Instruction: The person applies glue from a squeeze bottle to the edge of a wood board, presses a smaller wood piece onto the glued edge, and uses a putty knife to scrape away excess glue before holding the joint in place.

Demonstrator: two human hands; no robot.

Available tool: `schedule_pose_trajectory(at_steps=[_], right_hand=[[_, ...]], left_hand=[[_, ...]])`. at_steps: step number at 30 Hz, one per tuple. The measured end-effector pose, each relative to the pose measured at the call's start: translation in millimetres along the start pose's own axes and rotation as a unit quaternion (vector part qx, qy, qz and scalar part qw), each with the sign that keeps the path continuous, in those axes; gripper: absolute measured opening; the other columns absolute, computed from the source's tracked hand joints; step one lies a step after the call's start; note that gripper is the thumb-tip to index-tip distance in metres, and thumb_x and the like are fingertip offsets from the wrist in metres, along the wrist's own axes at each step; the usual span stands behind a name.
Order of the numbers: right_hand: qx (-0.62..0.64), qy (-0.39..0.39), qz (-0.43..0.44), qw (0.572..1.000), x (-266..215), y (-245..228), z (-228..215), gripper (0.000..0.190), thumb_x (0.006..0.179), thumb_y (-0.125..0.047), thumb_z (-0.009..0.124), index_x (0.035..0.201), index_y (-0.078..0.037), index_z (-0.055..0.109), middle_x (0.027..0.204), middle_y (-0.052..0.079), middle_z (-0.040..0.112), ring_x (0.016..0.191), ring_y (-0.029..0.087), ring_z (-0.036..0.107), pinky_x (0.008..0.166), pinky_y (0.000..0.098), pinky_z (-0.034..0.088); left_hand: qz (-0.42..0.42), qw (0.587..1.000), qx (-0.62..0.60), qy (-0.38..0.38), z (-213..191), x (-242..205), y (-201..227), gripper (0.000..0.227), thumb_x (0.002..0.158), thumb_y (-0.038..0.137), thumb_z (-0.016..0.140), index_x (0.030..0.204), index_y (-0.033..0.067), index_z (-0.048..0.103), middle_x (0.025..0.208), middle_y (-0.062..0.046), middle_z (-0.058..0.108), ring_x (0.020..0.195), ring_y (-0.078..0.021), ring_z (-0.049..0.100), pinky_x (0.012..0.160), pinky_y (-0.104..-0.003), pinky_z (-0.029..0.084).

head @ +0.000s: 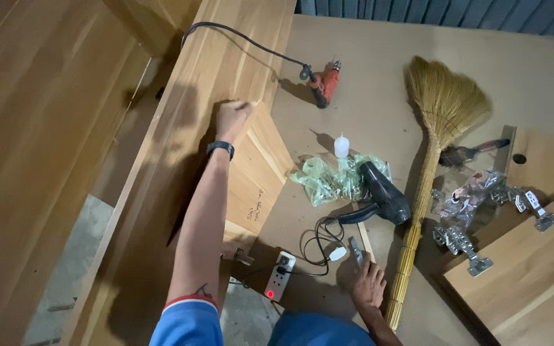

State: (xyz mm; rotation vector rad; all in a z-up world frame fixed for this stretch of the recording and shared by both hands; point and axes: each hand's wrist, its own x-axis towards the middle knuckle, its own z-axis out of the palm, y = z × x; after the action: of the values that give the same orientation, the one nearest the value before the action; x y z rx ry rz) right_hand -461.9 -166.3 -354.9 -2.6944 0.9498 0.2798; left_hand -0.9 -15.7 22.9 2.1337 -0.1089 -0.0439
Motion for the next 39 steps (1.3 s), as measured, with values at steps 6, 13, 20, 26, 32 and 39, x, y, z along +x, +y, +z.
schedule_pose_trajectory(at_steps=[6, 13, 20, 26, 32, 39], right_hand=[[-0.055, -0.001, -0.001, 0.998, 0, 2, 2, 0.088, 0.095, -0.031, 0.054, 0.169, -0.013, 0.01, 0.138, 0.013, 0.048, 0.121, 0.035, 0.05, 0.098, 0.0492, 0.05], [-0.043, -0.029, -0.001, 0.999, 0, 1, 0, 0.094, 0.095, -0.041, 0.057, 0.169, -0.016, 0.004, 0.141, 0.015, 0.043, 0.123, 0.035, 0.047, 0.104, 0.0503, 0.047], [0.008, 0.018, 0.009, 1.0, 1, 0, 3, 0.077, 0.103, -0.048, 0.04, 0.168, -0.016, 0.016, 0.135, 0.014, 0.051, 0.118, 0.037, 0.053, 0.097, 0.0547, 0.05], [-0.051, -0.04, -0.008, 0.998, 0, 2, -1, 0.095, 0.094, -0.031, 0.056, 0.169, -0.014, 0.0, 0.14, 0.015, 0.043, 0.12, 0.035, 0.05, 0.103, 0.05, 0.048], [-0.044, 0.021, -0.005, 0.999, 3, 4, 12, 0.083, 0.101, -0.046, 0.046, 0.169, -0.016, 0.01, 0.136, 0.013, 0.05, 0.115, 0.034, 0.053, 0.095, 0.0508, 0.051], [-0.034, -0.109, 0.038, 0.993, 2, -5, -11, 0.083, 0.104, -0.049, 0.039, 0.17, -0.02, -0.003, 0.15, 0.012, 0.036, 0.131, 0.032, 0.043, 0.112, 0.0482, 0.041]], left_hand=[[0.03, 0.981, 0.19, 0.036, 13, 19, -3, 0.042, 0.077, 0.029, 0.066, 0.06, 0.0157, 0.03, 0.06, -0.001, 0.025, 0.057, -0.0168, 0.029, 0.052, -0.037, 0.022], [-0.065, 0.968, 0.242, 0.011, 31, 79, -18, 0.031, 0.081, 0.033, 0.07, 0.058, 0.0256, 0.051, 0.067, 0.008, 0.059, 0.065, -0.0105, 0.061, 0.056, -0.03, 0.048], [0.008, 0.976, 0.21, 0.055, 34, 80, -23, 0.023, 0.089, 0.017, 0.048, 0.07, 0.0089, 0.058, 0.075, -0.012, 0.069, 0.064, -0.0322, 0.068, 0.052, -0.044, 0.048], [0.172, 0.937, 0.304, -0.024, 80, 197, -155, 0.036, 0.078, 0.019, 0.064, 0.065, 0.025, 0.032, 0.063, 0.01, 0.037, 0.069, -0.0063, 0.039, 0.056, -0.031, 0.036], [0.009, 0.992, 0.117, -0.043, 21, 45, -36, 0.041, 0.098, 0.039, 0.063, 0.07, 0.018, 0.042, 0.079, 0.01, 0.038, 0.072, -0.0103, 0.042, 0.063, -0.031, 0.036], [0.008, 0.993, -0.012, -0.12, 8, 29, -4, 0.052, 0.086, 0.002, 0.047, 0.131, 0.01, 0.07, 0.137, -0.006, 0.07, 0.133, -0.0177, 0.063, 0.116, -0.03, 0.043]])
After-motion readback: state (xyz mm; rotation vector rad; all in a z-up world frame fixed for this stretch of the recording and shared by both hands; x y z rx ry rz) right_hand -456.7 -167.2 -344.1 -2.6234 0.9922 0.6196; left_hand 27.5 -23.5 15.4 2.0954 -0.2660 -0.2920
